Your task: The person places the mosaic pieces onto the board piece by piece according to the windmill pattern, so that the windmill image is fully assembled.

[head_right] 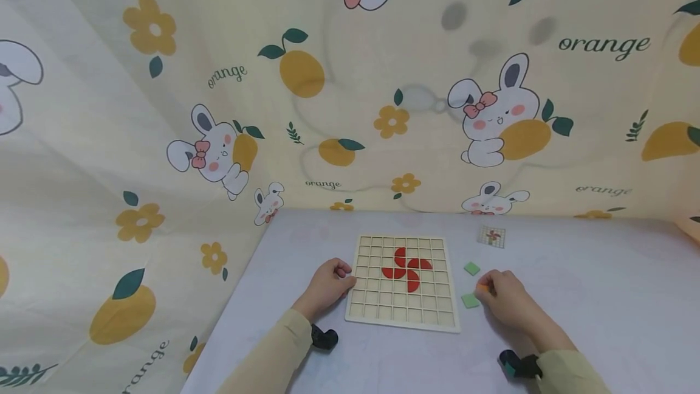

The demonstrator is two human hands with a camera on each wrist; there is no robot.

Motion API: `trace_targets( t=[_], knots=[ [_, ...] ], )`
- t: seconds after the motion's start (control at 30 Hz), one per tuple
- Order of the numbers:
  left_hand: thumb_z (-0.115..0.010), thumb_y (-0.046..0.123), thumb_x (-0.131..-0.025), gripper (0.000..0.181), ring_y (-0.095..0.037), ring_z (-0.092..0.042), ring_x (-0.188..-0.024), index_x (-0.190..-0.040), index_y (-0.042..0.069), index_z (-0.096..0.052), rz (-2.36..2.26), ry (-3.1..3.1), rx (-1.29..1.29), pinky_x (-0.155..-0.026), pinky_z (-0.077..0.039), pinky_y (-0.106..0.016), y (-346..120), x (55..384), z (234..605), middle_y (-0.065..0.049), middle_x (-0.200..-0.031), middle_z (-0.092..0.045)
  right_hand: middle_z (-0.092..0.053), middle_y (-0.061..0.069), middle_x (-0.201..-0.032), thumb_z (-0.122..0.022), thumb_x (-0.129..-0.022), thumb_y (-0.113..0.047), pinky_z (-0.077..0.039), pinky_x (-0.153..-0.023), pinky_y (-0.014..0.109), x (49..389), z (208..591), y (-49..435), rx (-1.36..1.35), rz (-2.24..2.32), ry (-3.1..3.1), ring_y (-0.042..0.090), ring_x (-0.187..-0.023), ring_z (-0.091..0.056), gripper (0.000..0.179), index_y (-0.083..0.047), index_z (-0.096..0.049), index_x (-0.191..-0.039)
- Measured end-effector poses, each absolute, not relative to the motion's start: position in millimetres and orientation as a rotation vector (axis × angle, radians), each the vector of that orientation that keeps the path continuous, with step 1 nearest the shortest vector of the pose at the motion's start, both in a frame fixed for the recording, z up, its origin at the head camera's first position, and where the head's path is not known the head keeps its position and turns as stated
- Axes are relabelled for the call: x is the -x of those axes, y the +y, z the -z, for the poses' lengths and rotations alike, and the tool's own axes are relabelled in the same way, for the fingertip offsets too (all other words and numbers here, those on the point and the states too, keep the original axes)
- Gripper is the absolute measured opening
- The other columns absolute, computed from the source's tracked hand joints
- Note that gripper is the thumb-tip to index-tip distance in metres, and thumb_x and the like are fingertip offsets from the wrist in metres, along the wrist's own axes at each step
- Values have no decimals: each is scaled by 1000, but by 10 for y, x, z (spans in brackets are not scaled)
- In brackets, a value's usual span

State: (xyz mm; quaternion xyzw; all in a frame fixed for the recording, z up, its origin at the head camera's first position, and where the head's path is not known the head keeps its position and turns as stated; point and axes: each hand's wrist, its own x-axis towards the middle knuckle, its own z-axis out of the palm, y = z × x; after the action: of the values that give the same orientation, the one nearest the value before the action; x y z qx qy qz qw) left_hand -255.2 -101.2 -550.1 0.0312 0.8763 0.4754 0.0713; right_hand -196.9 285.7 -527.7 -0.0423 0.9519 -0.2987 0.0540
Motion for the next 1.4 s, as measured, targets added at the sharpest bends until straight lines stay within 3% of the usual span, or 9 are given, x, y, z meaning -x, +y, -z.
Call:
trace_targets(
  t=[0.2,0.47,0.83,1.4],
  knots=[
    [-73,20,-85,21,-13,-59,-62,-98,14,-58,-1440,2626,-87,-59,-47,-29,-1001,2541,5510,-3,-90,-51,-54,14,-94,-58,-97,-17,-46,-73,42,1990,5190,2892,119,913,2859,26,-86,-50,26,8,-54,-104],
    [-72,21,-86,22,-13,-59,-63,-99,12,-58,-1420,2638,-127,-60,-47,-28,-1022,2529,5433,-4,-91,-51,-55,13,-94,-53,-100,-19,-45,-66,34,1976,5055,2762,168,1055,2886,24,-83,-50,30,10,-50,-109],
    [-72,25,-86,21,-13,-55,-71,-99,15,-58,-1377,2660,-118,-64,-45,-29,-1027,2543,5458,-2,-91,-51,-57,8,-97,-56,-97,-41,-44,-62,32,2053,4987,2404,129,1167,2961,21,-81,-51,47,0,-52,-121],
    [-72,24,-86,22,-13,-59,-66,-100,15,-58,-1403,2624,-117,-60,-47,-28,-1041,2533,5454,-3,-92,-51,-58,4,-101,-67,-92,-30,-47,-65,32,2196,5065,1853,160,1269,2841,20,-84,-53,34,-8,-57,-115]
  ],
)
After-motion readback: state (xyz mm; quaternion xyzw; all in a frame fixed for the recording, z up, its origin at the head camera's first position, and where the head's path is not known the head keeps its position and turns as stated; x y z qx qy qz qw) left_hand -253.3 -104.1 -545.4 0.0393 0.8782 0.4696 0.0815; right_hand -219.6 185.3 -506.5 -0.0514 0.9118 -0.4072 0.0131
